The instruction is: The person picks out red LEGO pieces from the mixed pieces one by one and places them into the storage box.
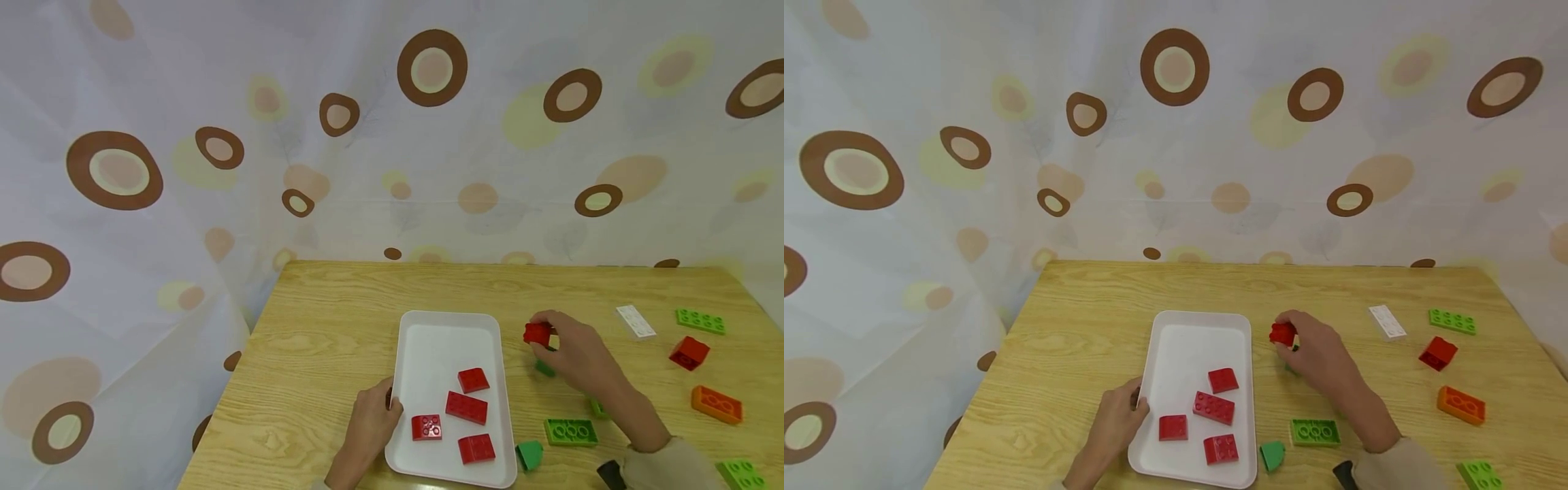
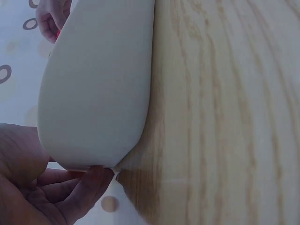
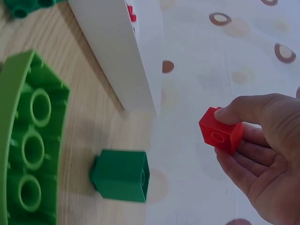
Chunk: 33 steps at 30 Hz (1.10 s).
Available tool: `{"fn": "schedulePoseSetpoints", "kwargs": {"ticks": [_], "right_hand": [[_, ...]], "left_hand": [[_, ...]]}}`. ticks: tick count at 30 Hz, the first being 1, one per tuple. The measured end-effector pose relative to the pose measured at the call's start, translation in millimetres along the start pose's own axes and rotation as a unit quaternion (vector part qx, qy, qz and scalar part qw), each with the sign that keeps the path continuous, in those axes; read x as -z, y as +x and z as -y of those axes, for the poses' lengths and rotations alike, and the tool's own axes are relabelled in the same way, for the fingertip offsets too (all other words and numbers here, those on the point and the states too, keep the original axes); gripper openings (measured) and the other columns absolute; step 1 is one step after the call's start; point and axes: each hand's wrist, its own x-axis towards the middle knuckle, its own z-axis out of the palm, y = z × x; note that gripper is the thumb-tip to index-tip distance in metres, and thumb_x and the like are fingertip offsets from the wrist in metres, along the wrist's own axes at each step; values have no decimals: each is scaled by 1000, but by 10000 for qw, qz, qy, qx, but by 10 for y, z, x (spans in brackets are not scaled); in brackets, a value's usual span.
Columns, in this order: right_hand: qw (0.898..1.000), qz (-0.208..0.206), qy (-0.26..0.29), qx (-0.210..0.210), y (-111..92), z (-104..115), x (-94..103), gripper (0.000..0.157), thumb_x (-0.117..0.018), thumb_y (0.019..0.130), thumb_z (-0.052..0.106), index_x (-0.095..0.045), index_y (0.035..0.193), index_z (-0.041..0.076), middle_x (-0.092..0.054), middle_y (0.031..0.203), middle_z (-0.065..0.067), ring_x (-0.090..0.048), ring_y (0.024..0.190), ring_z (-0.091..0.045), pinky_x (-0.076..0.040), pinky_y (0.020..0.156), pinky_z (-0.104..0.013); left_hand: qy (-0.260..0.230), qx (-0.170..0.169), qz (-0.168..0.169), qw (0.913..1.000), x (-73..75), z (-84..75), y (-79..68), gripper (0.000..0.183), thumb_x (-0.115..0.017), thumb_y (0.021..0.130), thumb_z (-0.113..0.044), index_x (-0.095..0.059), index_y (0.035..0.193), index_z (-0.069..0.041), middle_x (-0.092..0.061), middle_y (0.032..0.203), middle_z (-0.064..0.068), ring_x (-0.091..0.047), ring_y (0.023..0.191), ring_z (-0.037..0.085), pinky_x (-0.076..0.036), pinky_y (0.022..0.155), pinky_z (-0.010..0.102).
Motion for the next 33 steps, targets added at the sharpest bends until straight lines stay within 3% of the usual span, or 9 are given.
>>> {"fn": "schedulePoseSetpoints", "kwargs": {"ticks": [14,33], "right_hand": [[9982,360,337,335,133,136,-413,35,-81,78,-3,-64,107,1,-65,98,-7,-59,86,-22,-55,72,-39],[9957,884,142,229,257,147,-766,35,-85,77,5,-62,104,3,-62,90,-4,-55,77,-18,-53,66,-28]], "left_hand": [[22,28,26,10000,9,7,5,23,-64,86,3,-70,108,3,-70,81,7,-55,65,9,-46,55,24],[-24,61,63,10000,15,-10,-5,27,-64,87,3,-69,113,5,-71,86,10,-58,70,11,-49,58,25]]}}
